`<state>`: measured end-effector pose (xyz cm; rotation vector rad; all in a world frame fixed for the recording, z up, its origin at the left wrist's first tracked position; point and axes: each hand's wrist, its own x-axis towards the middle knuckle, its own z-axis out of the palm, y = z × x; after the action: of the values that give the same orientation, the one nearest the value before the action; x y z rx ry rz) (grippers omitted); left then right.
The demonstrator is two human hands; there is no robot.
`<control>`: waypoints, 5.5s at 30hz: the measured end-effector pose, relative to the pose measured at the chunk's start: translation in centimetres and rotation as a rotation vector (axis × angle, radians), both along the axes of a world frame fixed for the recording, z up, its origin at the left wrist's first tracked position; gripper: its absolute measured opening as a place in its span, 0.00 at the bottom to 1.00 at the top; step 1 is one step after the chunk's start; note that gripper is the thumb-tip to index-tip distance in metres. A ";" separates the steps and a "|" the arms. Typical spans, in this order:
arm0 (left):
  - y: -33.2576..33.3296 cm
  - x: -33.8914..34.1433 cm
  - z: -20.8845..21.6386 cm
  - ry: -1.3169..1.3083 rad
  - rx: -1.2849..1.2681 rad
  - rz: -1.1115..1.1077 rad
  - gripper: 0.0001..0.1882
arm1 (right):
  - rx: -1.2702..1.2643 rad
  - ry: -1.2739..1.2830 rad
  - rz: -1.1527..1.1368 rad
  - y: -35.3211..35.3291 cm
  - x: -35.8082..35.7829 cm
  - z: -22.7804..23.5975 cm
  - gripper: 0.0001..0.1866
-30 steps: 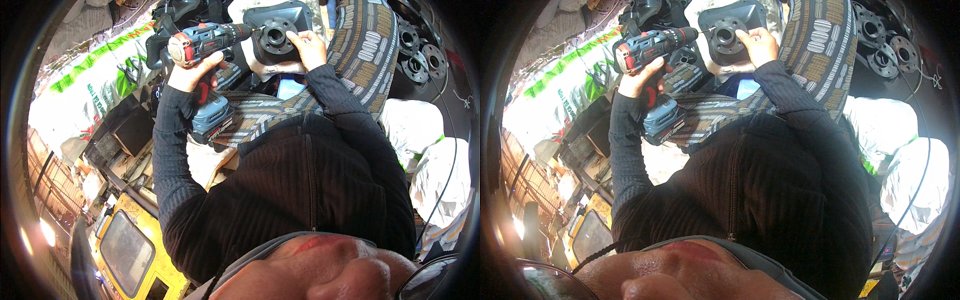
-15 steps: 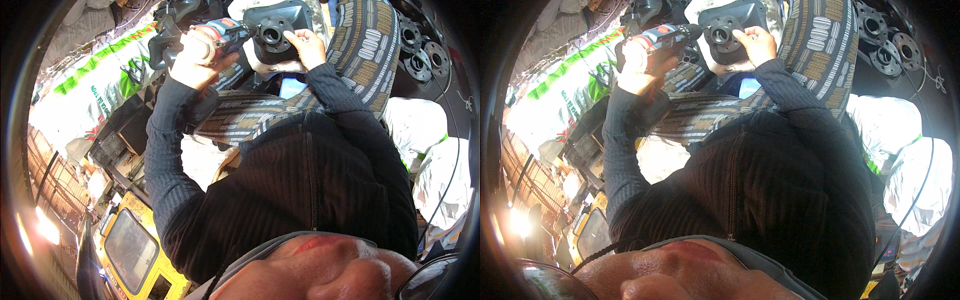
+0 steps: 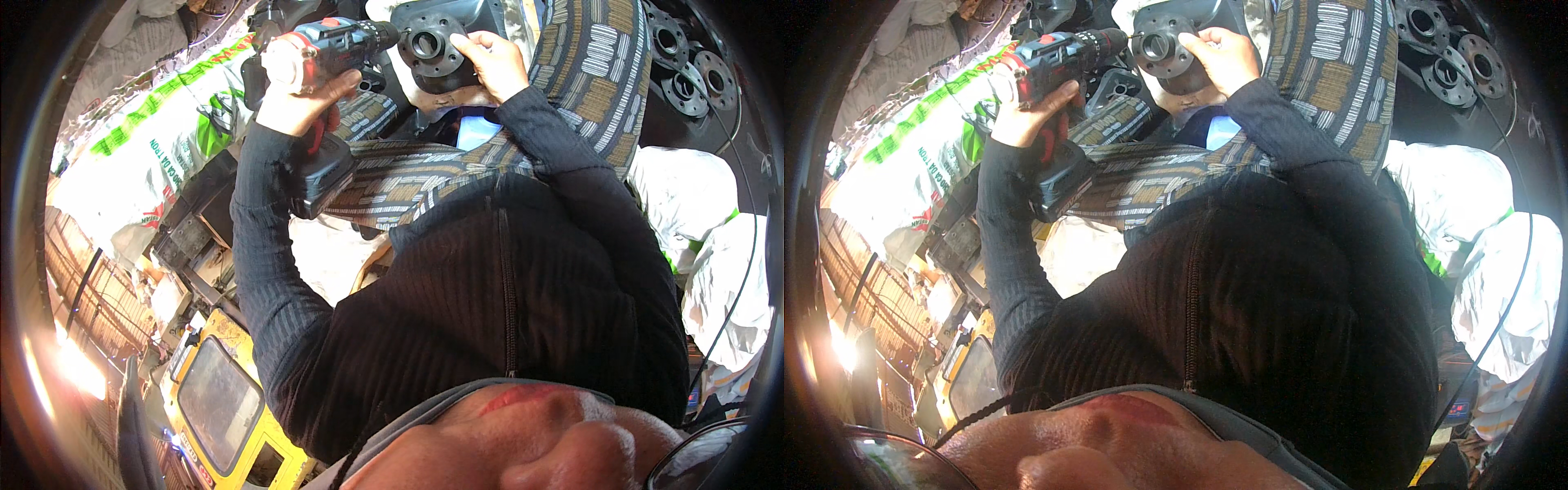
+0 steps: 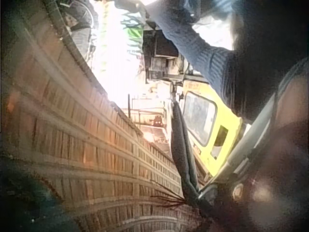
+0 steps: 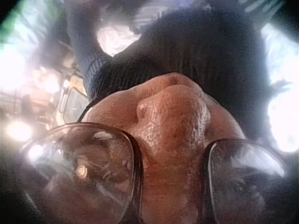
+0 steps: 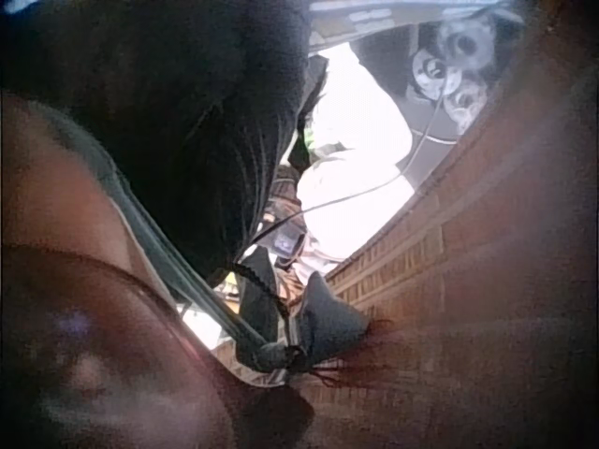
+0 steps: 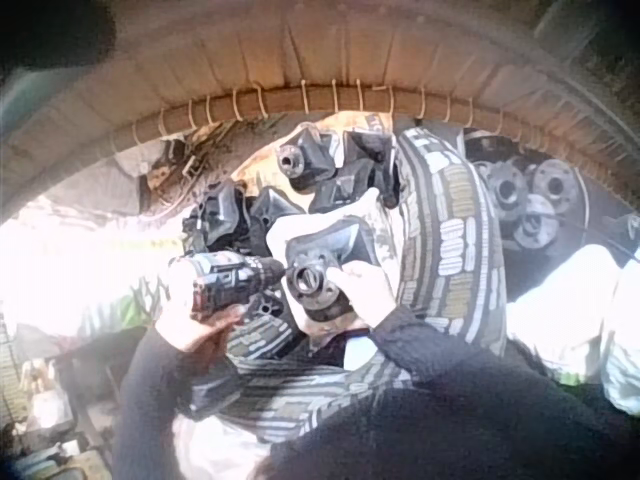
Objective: The person uses a cordless impact driver to fasten bolts into black plastic housings. They repeatedly pick up a housing, align it, drive in bolts, and set the housing aside. The person handles multiple housings and bolts throughout the clip.
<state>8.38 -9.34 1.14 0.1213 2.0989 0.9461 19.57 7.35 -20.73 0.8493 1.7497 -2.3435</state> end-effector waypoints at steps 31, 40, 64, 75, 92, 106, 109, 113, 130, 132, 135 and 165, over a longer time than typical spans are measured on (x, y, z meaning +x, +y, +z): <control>1.2 -0.4 -1.2 0.338 -0.316 -0.461 0.22 | 0.428 -0.060 0.020 0.6 -0.2 -1.0 0.23; -0.3 -3.3 -3.4 0.071 -0.208 -0.360 0.18 | 0.413 -0.098 0.033 0.7 -0.2 -1.1 0.23; -0.6 -2.3 -6.2 0.502 -0.344 -0.740 0.25 | 0.369 -0.114 0.051 0.9 0.4 -0.7 0.21; -6.8 8.4 -2.5 0.610 -0.545 -0.718 0.37 | 0.595 -0.033 0.367 1.9 -1.7 -2.2 0.26; -2.8 3.5 -12.5 0.940 -0.039 -0.433 0.58 | 0.415 0.100 0.032 1.2 -3.7 -5.3 0.18; 2.1 2.8 -21.0 0.995 -0.026 -0.232 0.50 | 0.538 0.114 0.068 0.3 -3.0 -5.2 0.16; 1.8 2.4 -20.5 0.938 -0.031 -0.273 0.53 | 0.507 0.112 0.040 0.8 -3.7 -4.9 0.15; 1.2 3.3 -16.7 1.083 -0.058 -0.215 0.49 | -0.813 -0.185 -0.217 4.8 -3.1 -2.0 0.18; 1.7 10.1 -13.6 0.750 0.087 -0.531 0.11 | -1.085 -0.204 -0.025 0.5 3.5 3.5 0.19; 1.7 9.8 -13.6 0.776 0.095 -0.510 0.11 | -1.056 -0.214 -0.053 0.2 3.3 3.4 0.19; 1.1 9.0 -13.6 0.730 0.210 -0.405 0.12 | -1.113 -0.163 0.039 0.4 3.1 3.1 0.18; 1.6 6.4 -14.3 1.097 0.350 -0.355 0.17 | -0.676 -0.319 -0.054 1.4 2.2 1.6 0.13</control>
<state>14.81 -7.74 -13.14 1.4142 2.6606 1.1401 21.75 8.73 -19.10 1.0539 0.7401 -2.4038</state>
